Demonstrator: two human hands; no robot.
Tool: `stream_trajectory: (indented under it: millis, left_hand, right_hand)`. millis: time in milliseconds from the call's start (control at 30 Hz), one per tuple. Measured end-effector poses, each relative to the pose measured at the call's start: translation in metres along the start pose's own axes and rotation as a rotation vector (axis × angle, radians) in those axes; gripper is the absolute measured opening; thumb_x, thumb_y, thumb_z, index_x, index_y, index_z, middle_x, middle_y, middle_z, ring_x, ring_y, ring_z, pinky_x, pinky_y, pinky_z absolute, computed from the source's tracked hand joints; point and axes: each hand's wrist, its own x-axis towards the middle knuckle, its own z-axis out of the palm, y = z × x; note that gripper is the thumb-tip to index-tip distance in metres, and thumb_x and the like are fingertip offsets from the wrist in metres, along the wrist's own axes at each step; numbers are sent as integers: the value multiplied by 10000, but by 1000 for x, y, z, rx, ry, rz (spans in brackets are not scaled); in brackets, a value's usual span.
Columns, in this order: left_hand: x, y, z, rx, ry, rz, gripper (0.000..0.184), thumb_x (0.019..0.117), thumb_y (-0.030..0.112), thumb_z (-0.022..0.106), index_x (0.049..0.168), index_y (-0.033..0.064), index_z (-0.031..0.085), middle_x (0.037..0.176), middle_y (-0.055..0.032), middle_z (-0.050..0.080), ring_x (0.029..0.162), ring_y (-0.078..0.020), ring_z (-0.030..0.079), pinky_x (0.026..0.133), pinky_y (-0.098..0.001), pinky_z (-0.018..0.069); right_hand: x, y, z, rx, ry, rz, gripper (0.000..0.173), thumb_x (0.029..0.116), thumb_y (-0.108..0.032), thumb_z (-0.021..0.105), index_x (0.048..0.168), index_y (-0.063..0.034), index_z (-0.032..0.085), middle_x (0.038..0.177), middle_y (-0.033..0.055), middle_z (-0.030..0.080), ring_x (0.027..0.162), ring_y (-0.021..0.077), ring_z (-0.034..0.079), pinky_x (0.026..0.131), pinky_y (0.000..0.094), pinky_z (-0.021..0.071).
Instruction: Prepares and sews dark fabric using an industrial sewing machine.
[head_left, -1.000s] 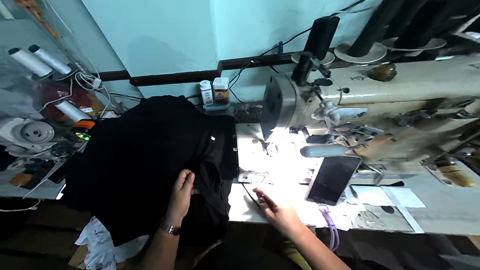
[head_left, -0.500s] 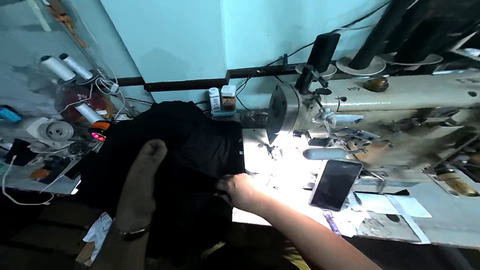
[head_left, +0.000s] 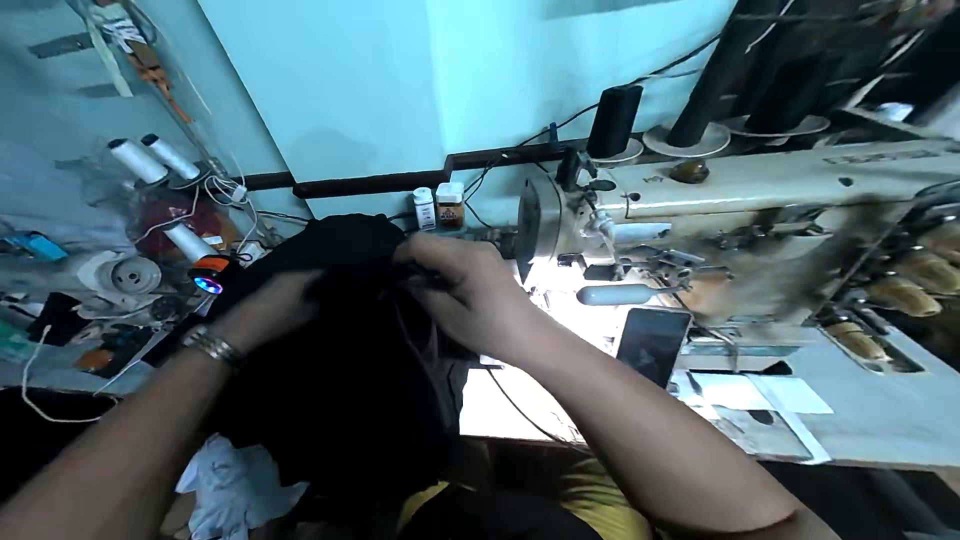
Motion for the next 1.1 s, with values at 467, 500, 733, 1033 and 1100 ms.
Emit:
stream_trajectory:
  millis: [467,500,733,1033,1100]
  left_hand:
    - [-4,58,-67,331,323,140,458,788,-43,810,1216,38,669,1132,-303,651,988,-569,641,768,-779,501]
    - [-7,51,-49,363,232,179,421,773,-18,835,1163,90,721,1033,-234,705,924,-507,678,733,-741,522]
    - [-3,41,-6,228,113,265,425,872,-64,692,1237,152,711,1140,-146,732,1050,-431,690,862,-702,524]
    - [-21,76,4,1,1185,526,327,1009,165,520,1216,-78,591,1378,-283,550,1343,-388,502,1140,-484,390]
    - [-14,87,22,111,803,469,394,833,-17,629,1221,-82,612,1379,-329,527,1293,-481,518,1065,-576,445]
  right_hand:
    - [-65,27,-41,-240,-189,96,78,953,-173,662,933,-102,687,795,22,657,696,163,665,584,392,569]
    - [-84,31,-42,-249,-283,110,119,975,-198,642,927,-99,688,783,39,660,686,189,670,576,415,565]
    - [-135,27,-34,-222,-559,158,94,975,-171,627,975,-96,684,864,83,691,754,233,697,644,404,579]
    - [-148,18,-8,-127,-341,138,79,955,-139,635,989,-83,680,890,95,690,780,232,694,663,383,586]
    - [-172,18,-18,-188,-524,328,105,929,-132,658,1018,-78,671,917,113,675,789,273,694,647,430,580]
